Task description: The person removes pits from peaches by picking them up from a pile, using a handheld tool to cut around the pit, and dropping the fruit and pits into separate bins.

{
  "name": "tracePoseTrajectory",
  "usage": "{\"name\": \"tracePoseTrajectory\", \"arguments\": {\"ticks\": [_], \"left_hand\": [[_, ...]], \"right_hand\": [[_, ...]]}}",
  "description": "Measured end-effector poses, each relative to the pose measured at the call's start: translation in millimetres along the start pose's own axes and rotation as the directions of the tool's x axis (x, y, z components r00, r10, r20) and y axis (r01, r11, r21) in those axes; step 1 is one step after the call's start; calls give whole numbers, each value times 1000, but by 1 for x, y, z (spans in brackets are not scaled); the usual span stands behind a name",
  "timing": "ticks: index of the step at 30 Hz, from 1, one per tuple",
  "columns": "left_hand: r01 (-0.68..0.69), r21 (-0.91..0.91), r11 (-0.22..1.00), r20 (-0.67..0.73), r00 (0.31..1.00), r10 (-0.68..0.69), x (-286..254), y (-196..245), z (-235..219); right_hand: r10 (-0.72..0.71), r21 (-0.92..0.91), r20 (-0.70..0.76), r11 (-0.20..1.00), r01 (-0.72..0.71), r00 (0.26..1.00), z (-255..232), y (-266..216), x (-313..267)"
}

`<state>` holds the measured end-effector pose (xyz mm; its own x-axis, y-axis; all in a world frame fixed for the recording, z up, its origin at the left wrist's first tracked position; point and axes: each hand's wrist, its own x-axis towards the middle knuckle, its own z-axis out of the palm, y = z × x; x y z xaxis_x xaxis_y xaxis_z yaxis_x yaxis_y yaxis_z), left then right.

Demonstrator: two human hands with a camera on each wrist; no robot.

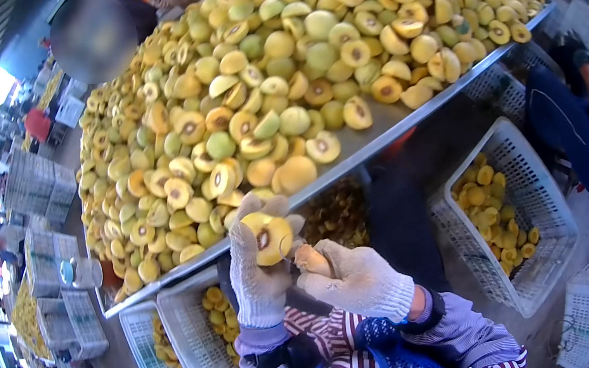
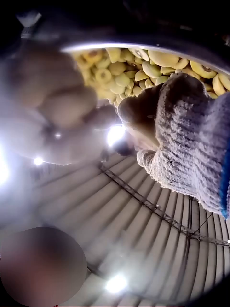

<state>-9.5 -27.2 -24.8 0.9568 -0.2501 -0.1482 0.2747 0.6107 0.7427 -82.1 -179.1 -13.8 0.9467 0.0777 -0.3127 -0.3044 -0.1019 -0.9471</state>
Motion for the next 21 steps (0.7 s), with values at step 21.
{"name": "tracePoseTrajectory", "arguments": {"ticks": [21], "left_hand": [[-272,617,739,34,947,320,-21,8,26]], "right_hand": [[129,131,280,977,-171,951,17,-14,2]]}}
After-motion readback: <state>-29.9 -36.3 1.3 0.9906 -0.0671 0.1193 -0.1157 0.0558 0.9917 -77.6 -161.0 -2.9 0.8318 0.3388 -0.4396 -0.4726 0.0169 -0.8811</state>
